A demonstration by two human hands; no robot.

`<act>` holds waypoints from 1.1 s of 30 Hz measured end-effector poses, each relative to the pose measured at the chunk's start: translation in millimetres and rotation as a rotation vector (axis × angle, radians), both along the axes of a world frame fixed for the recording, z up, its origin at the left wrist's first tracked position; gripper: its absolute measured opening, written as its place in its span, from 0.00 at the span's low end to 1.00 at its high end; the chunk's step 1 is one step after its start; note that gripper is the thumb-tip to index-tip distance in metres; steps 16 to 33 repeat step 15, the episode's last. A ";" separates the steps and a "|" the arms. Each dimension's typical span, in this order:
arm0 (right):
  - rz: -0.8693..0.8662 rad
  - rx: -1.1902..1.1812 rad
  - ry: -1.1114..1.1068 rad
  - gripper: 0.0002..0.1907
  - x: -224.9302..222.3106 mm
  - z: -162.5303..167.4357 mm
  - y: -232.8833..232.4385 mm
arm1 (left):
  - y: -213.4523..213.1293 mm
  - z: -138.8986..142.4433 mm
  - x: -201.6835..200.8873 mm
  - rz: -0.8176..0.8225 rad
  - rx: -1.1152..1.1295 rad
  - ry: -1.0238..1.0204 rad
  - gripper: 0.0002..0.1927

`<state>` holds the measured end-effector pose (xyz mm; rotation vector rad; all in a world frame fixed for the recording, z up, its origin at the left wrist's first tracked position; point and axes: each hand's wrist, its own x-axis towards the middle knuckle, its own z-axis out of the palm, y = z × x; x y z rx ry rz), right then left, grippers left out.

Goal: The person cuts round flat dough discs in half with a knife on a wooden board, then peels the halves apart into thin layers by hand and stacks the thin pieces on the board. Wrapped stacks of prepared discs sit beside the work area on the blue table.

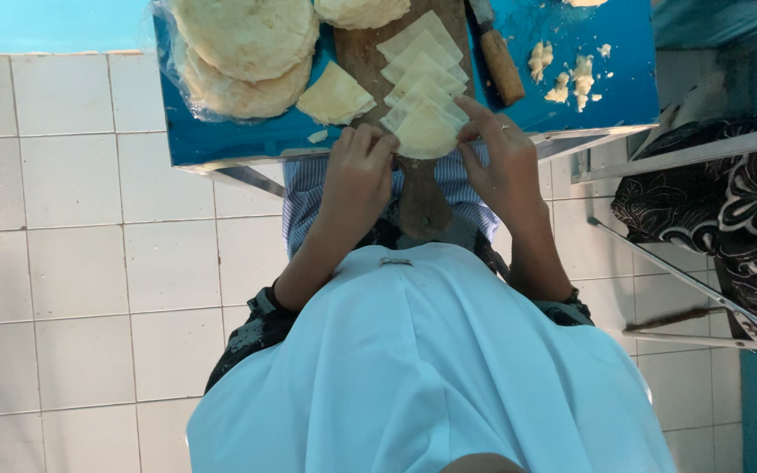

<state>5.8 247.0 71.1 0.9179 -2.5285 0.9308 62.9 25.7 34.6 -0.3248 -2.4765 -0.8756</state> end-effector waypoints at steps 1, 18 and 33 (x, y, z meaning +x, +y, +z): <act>0.008 0.003 0.009 0.33 0.1 -0.1 0.6 | -3.1 1.1 -1.7 -0.017 -0.017 -0.008 0.12; 0.033 -0.165 -0.082 0.31 -9.2 -3.5 3.3 | 3.3 1.8 -14.4 -0.116 -0.085 0.166 0.08; 0.033 -0.165 -0.082 0.31 -9.2 -3.5 3.3 | 3.3 1.8 -14.4 -0.116 -0.085 0.166 0.08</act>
